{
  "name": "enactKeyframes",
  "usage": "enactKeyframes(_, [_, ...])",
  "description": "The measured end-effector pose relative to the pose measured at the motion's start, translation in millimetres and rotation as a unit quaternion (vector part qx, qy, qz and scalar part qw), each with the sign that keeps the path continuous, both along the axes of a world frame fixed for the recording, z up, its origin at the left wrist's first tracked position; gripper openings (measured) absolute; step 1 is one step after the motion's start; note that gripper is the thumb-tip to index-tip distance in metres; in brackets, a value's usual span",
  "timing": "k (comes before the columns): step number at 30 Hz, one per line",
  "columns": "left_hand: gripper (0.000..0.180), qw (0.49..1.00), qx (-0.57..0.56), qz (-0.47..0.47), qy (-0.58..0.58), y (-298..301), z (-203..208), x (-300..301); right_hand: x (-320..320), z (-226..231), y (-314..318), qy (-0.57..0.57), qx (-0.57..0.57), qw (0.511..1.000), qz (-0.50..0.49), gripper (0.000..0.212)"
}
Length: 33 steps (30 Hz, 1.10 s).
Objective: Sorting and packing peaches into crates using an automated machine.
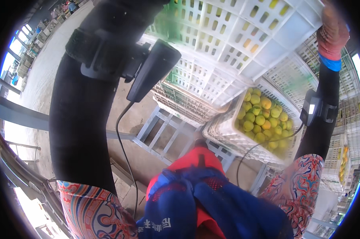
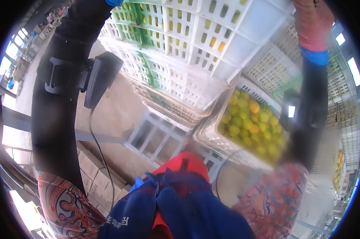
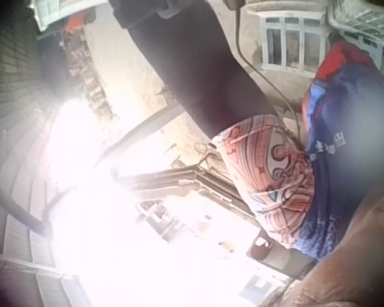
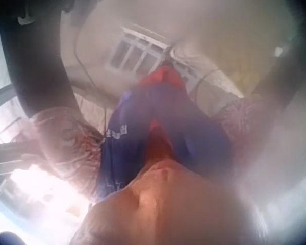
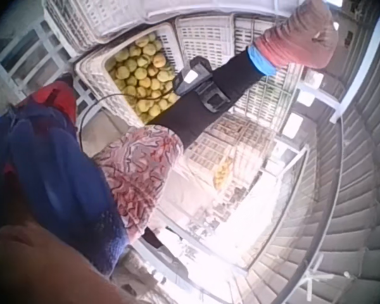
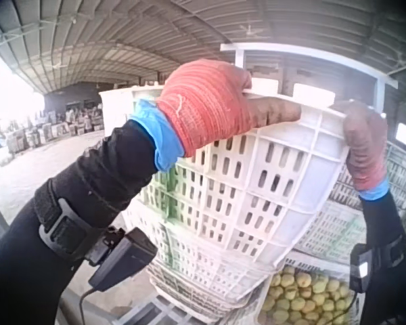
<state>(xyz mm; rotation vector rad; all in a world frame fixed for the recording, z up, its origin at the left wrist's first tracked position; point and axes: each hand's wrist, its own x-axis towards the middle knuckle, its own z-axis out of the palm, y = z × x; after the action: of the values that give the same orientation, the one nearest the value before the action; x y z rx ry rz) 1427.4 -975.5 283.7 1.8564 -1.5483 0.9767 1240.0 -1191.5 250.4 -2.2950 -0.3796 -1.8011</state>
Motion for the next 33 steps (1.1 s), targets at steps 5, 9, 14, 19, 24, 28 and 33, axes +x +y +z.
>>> enactKeyframes(5, [0.077,0.982,0.078,0.099,0.143,7,7,-42,-7,-1,-7,0.051,-0.018,0.996,0.076,0.017])
enactKeyframes(9, [0.059,0.993,-0.076,-0.085,-0.038,-5,-6,3,-12,8,-11,0.052,-0.026,0.991,0.122,0.014])
enactKeyframes(14, [0.05,0.97,-0.042,-0.187,0.148,-15,2,11,0,9,41,0.057,0.085,0.992,0.075,0.014])
enactKeyframes(19, [0.043,0.97,-0.101,-0.2,0.09,5,-11,38,3,12,47,0.127,0.122,0.978,0.109,0.013])
enactKeyframes(24, [0.04,0.97,0.003,-0.193,0.147,47,9,46,-46,7,11,0.106,0.072,0.987,0.101,0.013])
enactKeyframes(28, [0.046,0.949,-0.057,-0.267,0.157,88,-2,62,-56,-18,41,0.124,0.093,0.98,0.124,0.016])
enactKeyframes(33, [0.023,0.967,-0.074,-0.235,0.067,87,-2,-7,-76,-25,41,0.133,0.104,0.977,0.128,0.02])
